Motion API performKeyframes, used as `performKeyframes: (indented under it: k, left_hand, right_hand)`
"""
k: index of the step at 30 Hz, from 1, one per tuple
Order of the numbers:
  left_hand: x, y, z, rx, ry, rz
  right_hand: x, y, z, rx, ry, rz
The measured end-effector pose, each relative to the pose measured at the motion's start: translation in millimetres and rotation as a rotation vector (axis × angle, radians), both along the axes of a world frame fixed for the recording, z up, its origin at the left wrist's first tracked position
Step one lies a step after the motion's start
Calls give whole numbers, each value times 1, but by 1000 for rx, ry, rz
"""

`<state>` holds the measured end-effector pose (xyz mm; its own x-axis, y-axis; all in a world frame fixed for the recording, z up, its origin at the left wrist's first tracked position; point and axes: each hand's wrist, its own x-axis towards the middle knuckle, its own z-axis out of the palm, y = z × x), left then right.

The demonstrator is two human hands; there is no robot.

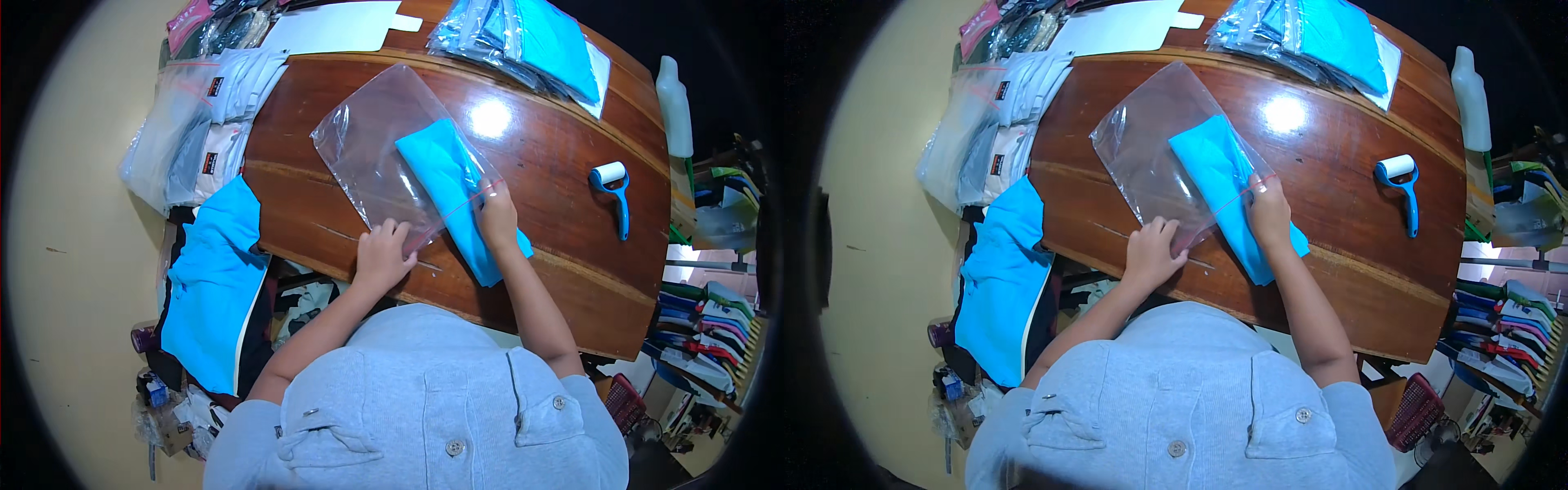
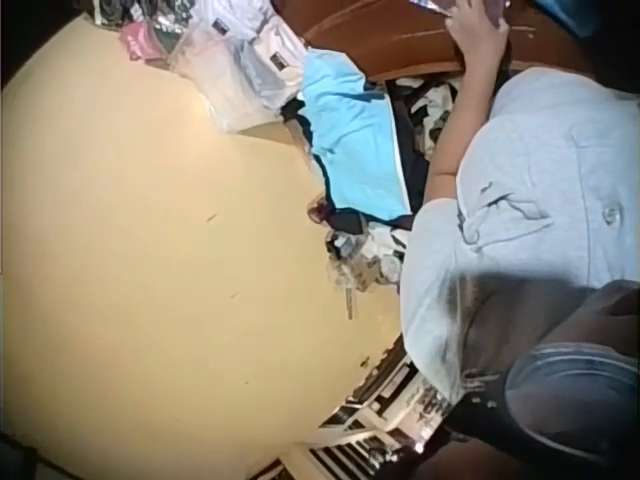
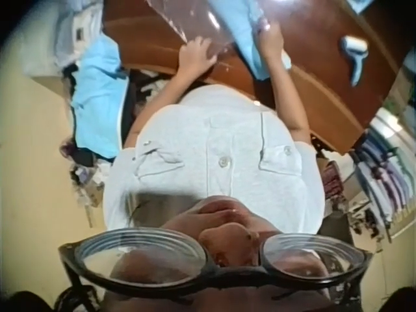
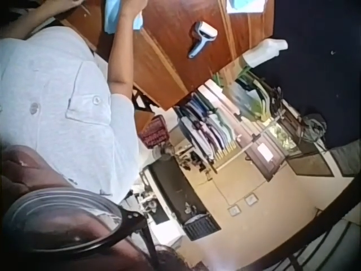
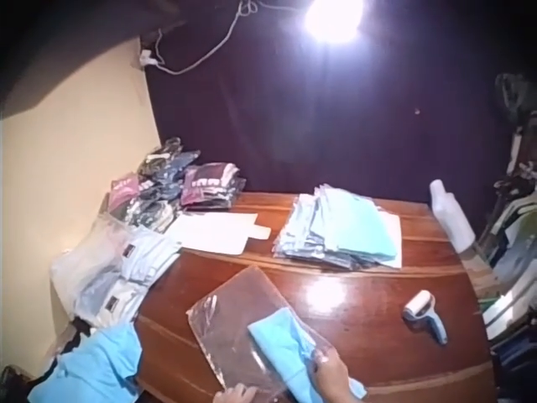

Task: Packaging t-shirts by cleaning them with a lint roller, folding them neatly, and placing them into clear plastic bags.

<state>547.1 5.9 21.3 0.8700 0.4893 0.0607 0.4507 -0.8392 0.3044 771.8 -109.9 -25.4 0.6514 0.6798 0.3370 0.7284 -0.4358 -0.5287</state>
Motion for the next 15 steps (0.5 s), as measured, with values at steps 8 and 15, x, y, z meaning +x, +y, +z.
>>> performKeyframes:
  k: [8,15]
  left_hand:
    - [-17,-4,-12,-72,-51,172]
    - [-10,-2,-17,-343,-68,342]
  right_hand:
    - [-2,-17,26,-75,-305,85]
    - [6,-29,43,-491,256,-82]
